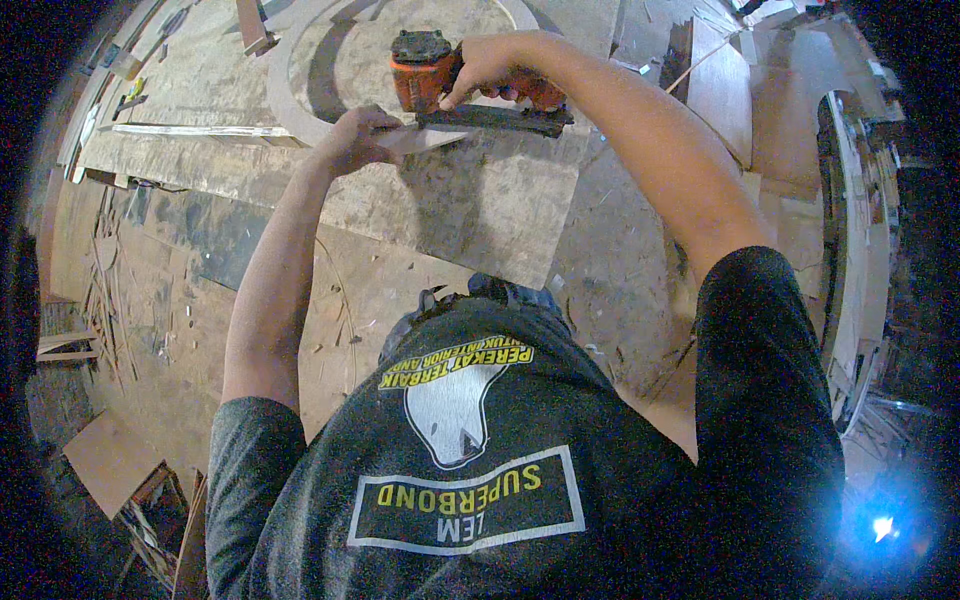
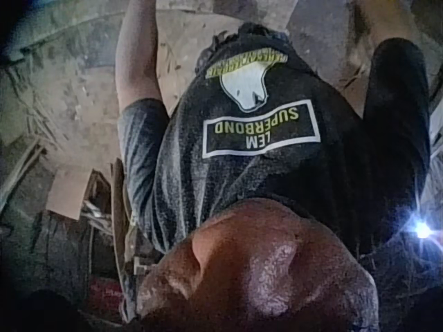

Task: The person secures small wooden blocks to the outer edge of a circular wooden frame using a pneumatic nail gun, moving around the circumference and pressing each block against the frame before nailing it.

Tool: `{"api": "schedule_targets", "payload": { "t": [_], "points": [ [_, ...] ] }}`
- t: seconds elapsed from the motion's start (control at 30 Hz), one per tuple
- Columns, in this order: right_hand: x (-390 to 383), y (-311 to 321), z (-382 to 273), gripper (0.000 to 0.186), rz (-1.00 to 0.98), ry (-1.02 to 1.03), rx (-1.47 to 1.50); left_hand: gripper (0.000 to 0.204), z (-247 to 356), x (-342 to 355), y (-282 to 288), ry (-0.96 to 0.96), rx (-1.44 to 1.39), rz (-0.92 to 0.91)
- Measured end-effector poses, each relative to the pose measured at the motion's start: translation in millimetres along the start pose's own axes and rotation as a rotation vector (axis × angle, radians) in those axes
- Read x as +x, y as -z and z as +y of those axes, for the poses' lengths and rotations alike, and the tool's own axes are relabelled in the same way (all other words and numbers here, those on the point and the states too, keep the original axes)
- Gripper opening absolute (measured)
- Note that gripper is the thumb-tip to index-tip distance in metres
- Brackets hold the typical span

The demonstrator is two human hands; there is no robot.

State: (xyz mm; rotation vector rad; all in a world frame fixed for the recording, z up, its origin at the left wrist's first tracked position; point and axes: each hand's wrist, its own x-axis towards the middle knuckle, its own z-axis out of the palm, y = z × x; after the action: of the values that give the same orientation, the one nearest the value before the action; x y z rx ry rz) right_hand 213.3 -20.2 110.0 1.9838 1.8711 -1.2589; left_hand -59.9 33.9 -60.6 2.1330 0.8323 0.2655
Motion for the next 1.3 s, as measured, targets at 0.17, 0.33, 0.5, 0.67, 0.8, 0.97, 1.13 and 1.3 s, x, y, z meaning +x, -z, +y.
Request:
{"api": "schedule_targets", "payload": {
  "t": [0.17, 0.33, 0.5, 0.67, 0.8, 0.97, 1.13, 1.3],
  "points": [
    [-2.8, -1.0, -5.0, 0.045, -0.028, 0.021, 0.031, 0.067, 1.9, -3.9, 2.8, 0.006, 0.002, 0.032],
    [5.5, 0.7, 7.9, 0.052, -0.056, 0.038, 0.021, 0.063, 18.0, -4.8, 2.8, 0.0, 0.069, 0.032],
    [-3.1, 26.4, 66.3, 0.059, 0.101, 0.216, 0.117, 0.052, 28.0, -12.8, 10.7, -0.012, 0.151, 0.061],
    [-27.5, 111.3, 161.7, 0.044, 0.112, 0.136, 0.375, 0.034, 69.3, 3.5, 11.6, 0.006, 0.359, -0.06],
    [61.6, 157.4, 232.8, 0.049, 0.363, 0.031, 0.189, 0.036, 61.0, -18.2, 13.7, 0.146, 0.061, 0.13],
    [211.8, 201.1, 301.9, 0.067, 0.759, 0.107, -0.012, 0.055, 63.9, -13.8, 16.4, 0.188, 0.102, 0.03],
    [276.6, 255.8, 355.1, 0.082, 1.063, -0.072, -0.184, 0.057, 73.6, 28.3, 18.7, 0.176, 0.002, -0.052],
    [258.5, 138.2, 244.8, 0.082, 0.916, -0.129, -0.304, 0.058, 69.6, -19.8, 23.6, 0.286, 0.037, -0.009]
  ]
}}
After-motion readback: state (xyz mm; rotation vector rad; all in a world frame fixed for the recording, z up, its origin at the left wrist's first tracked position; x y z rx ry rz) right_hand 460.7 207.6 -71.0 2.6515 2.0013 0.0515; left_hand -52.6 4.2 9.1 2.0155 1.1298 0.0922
